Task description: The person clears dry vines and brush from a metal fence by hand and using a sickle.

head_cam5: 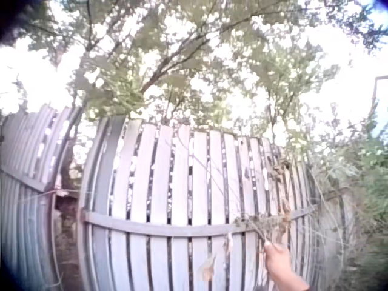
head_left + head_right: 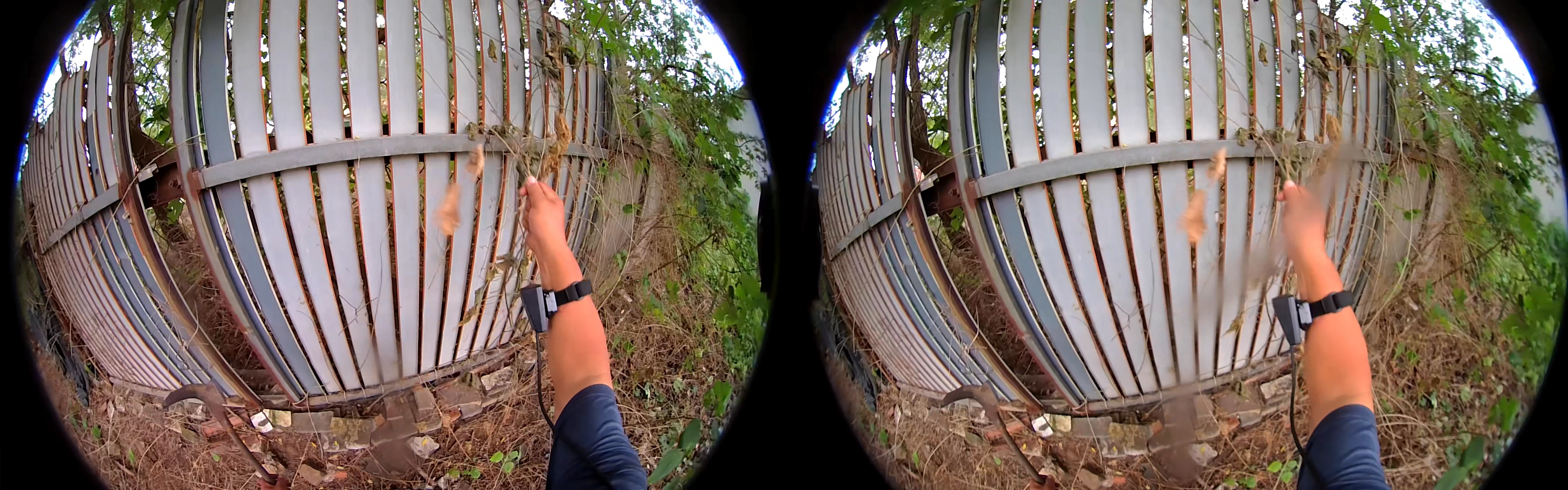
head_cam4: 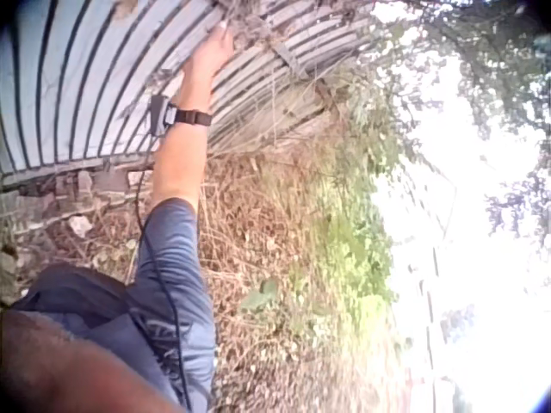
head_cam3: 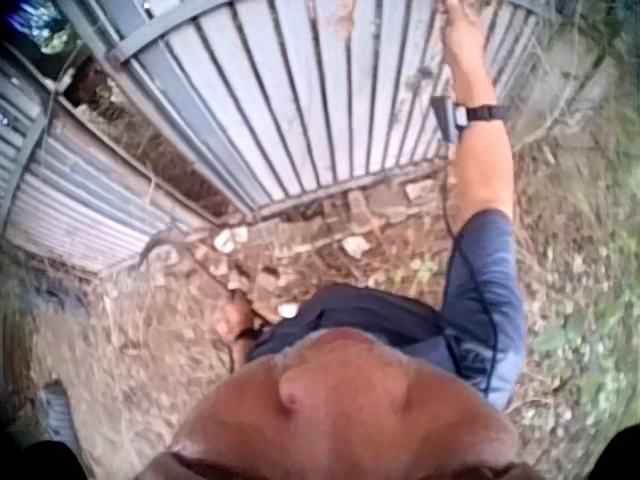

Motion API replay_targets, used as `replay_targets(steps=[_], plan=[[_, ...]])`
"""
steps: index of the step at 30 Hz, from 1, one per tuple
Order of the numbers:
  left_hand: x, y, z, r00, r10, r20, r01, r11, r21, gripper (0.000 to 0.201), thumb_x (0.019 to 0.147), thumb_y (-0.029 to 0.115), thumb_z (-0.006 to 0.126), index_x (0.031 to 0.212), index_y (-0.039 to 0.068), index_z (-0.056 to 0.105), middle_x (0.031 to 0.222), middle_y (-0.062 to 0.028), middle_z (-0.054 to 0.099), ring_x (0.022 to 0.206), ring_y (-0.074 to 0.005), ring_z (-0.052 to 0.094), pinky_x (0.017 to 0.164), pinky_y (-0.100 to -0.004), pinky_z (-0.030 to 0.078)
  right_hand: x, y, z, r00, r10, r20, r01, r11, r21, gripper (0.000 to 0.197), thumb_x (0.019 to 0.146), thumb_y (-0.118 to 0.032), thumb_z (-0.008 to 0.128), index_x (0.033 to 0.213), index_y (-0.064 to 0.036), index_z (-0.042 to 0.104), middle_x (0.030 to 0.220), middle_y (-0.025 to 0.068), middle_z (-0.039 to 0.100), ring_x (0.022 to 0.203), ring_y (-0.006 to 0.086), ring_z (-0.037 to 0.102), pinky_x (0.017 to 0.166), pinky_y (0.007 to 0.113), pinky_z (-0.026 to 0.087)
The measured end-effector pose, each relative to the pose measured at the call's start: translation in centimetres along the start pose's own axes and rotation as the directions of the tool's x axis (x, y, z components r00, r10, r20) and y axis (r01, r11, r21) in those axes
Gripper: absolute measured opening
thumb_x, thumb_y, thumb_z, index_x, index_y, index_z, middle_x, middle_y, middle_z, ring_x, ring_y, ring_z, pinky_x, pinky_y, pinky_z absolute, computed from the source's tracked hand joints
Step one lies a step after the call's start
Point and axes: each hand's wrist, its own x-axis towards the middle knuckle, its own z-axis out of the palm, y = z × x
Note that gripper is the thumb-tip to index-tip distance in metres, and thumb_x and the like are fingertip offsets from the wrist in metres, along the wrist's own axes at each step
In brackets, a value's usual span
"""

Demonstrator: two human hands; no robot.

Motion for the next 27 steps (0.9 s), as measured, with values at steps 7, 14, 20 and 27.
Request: replay_targets(steps=[7, 14, 20, 27], plan=[[1.7, -3.2, 1.4, 0.998, 0.042, 0.049, -0.035, 0.991, -0.132, 0.031, 0.094, 0.032, 0.049, 0.106, 0.008, 0.064, 0.088, -0.0158, 0.068, 0.074, -0.0309, 0.064, 0.062, -0.0443, 0.05, -2.0, 1.6, -1.9, 0.996, 0.026, -0.082, -0.015, 0.99, 0.142, 0.022, 0.095, -0.023, 0.056, 0.092, -0.0034, 0.065, 0.074, -0.0013, 0.058, 0.064, 0.0077, 0.049, 0.055, 0.025, 0.038], [2.9, -3.9, 1.6, 0.934, 0.357, 0.02, -0.357, 0.93, 0.084, 0.028, 0.094, 0.022, 0.05, 0.115, 0.006, 0.061, 0.075, -0.0107, 0.063, 0.062, -0.0227, 0.058, 0.054, -0.0383, 0.048, -5.0, 3.8, 1.2, 0.985, 0.172, -0.035, -0.16, 0.962, 0.22, 0.028, 0.098, -0.029, 0.054, 0.079, -0.0085, 0.055, 0.056, -0.0065, 0.038, 0.044, 0.0056, 0.03, 0.041, 0.024, 0.023], [3.3, 2.9, 0.4, 0.899, 0.435, -0.047, -0.432, 0.869, -0.242, 0.03, 0.094, 0.023, 0.05, 0.116, 0.004, 0.06, 0.071, -0.0107, 0.062, 0.059, -0.022, 0.058, 0.053, -0.037, 0.048, -4.1, 4.1, 1.4, 0.995, 0.09, -0.04, -0.082, 0.984, 0.156, 0.029, 0.099, -0.029, 0.052, 0.078, -0.0091, 0.052, 0.051, -0.0075, 0.033, 0.038, 0.0047, 0.024, 0.036, 0.024, 0.017], [6.3, 23.0, -2.5, 0.452, 0.845, -0.286, -0.892, 0.428, -0.145, 0.022, 0.094, 0.019, 0.056, 0.101, -0.001, 0.056, 0.077, -0.0108, 0.053, 0.068, -0.0229, 0.055, 0.067, -0.0361, 0.046, -3.8, 4.6, 0.2, 0.998, 0.042, 0.042, -0.05, 0.98, 0.19, 0.029, 0.098, -0.03, 0.054, 0.078, -0.009, 0.053, 0.051, -0.0077, 0.032, 0.039, 0.0048, 0.024, 0.038, 0.024, 0.018]])
